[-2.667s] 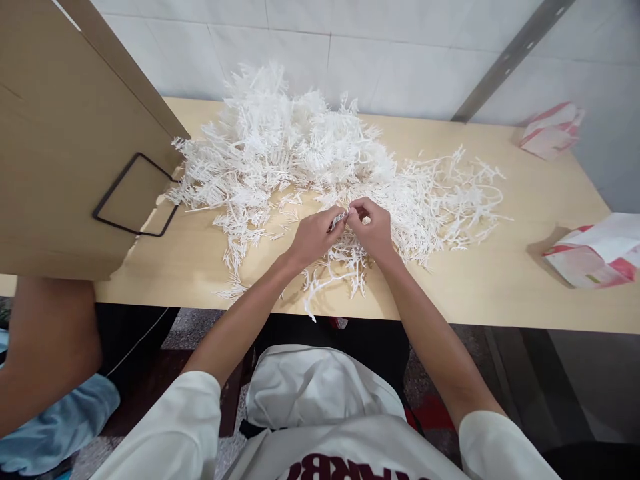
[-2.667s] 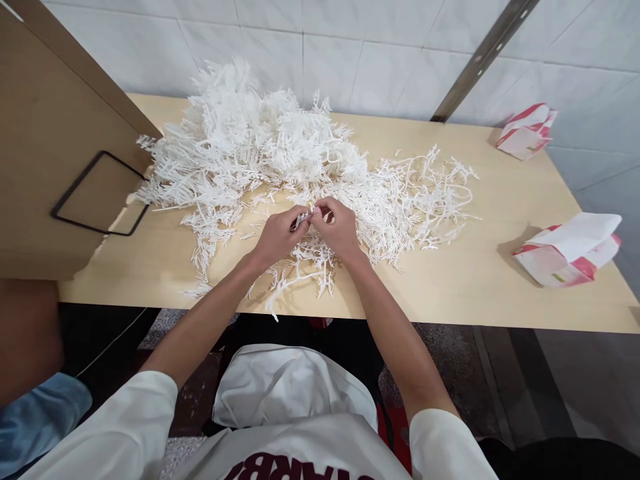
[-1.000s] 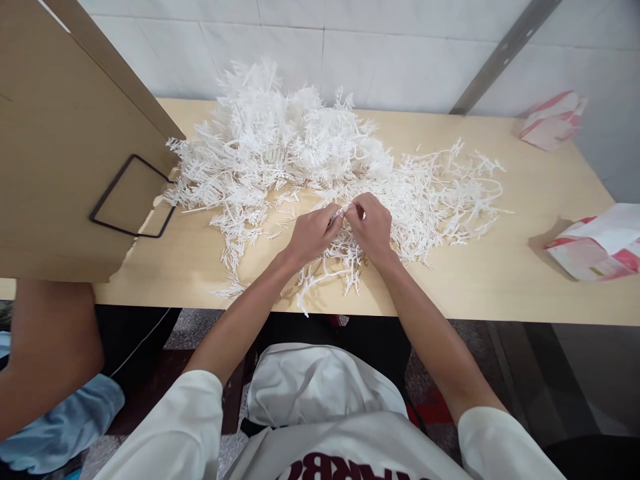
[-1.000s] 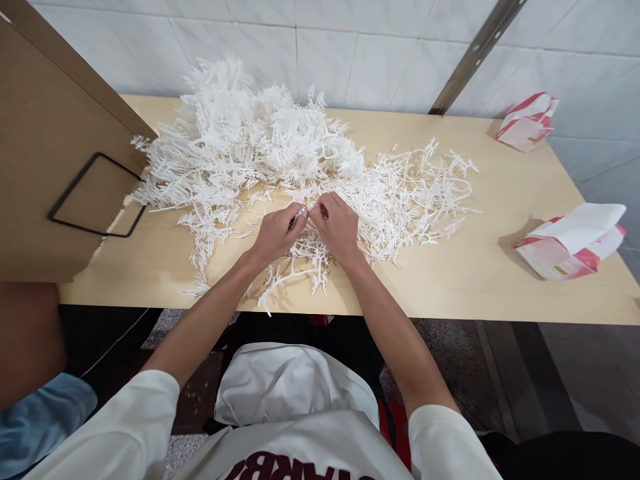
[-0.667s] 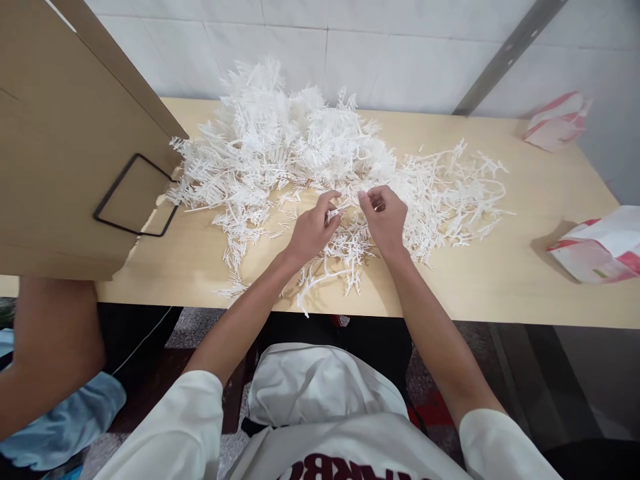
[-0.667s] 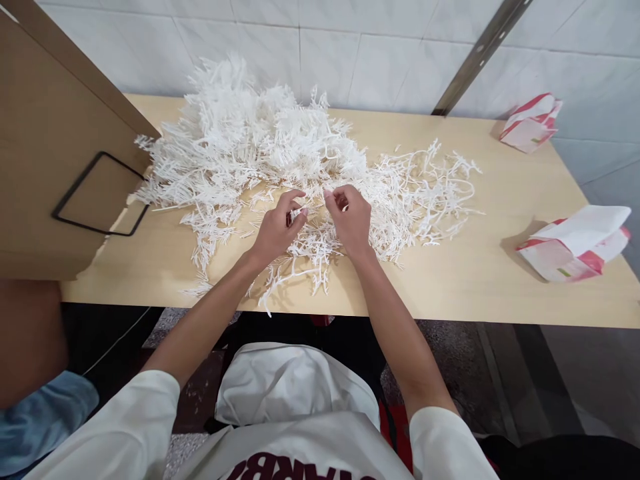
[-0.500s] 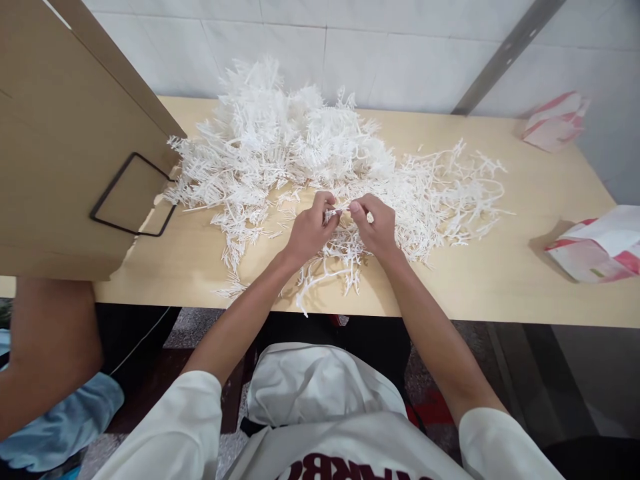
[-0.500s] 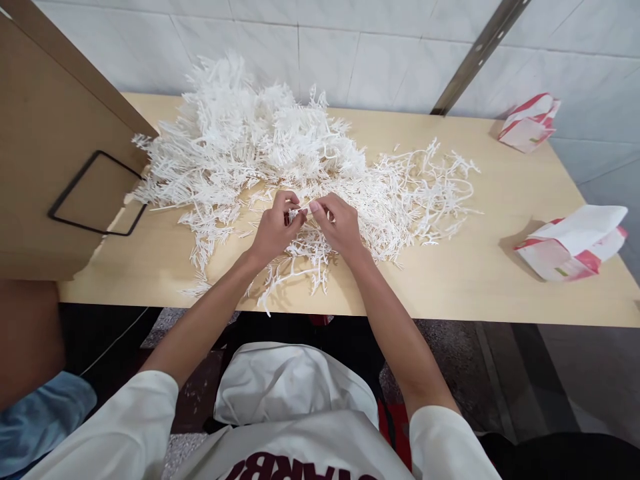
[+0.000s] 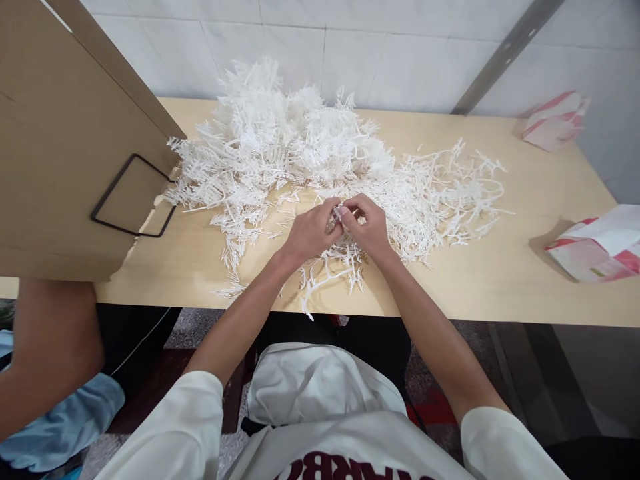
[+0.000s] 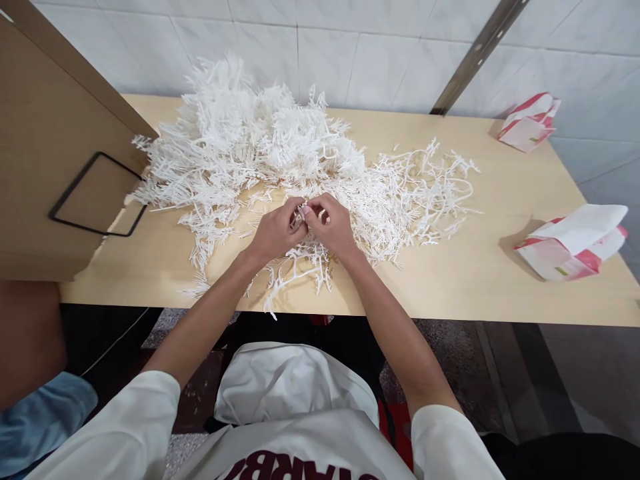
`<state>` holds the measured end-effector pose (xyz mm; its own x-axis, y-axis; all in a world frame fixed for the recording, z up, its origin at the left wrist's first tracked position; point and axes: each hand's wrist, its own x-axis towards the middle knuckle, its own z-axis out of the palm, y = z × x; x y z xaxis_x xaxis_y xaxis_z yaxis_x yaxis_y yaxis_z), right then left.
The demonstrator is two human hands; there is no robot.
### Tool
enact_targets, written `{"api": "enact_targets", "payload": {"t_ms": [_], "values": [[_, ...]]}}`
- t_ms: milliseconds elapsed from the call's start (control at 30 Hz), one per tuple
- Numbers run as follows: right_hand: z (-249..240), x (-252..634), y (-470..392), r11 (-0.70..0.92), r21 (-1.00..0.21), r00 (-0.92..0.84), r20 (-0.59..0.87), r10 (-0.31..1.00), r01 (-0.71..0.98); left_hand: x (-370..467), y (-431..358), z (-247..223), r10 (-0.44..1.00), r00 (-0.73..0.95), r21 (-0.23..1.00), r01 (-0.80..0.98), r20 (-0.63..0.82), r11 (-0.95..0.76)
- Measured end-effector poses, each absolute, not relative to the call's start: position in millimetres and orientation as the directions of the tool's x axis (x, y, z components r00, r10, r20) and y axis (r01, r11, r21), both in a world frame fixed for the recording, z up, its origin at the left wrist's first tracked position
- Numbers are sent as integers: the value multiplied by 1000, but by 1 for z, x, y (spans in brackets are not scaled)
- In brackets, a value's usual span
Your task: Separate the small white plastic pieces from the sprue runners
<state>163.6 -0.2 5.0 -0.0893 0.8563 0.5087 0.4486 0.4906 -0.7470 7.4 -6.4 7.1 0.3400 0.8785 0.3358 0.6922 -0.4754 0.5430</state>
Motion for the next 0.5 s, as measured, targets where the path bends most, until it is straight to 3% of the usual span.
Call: {"api": "enact_targets", "payload": {"t_ms": [300, 500], "values": [[4, 166, 5, 390, -864, -37, 400, 916, 317, 7, -5, 3, 838, 378, 541, 643, 393, -543], [7, 167, 1, 478, -730, -4, 546, 838, 488, 9, -5, -3, 793, 381, 457, 663, 475, -592]]}}
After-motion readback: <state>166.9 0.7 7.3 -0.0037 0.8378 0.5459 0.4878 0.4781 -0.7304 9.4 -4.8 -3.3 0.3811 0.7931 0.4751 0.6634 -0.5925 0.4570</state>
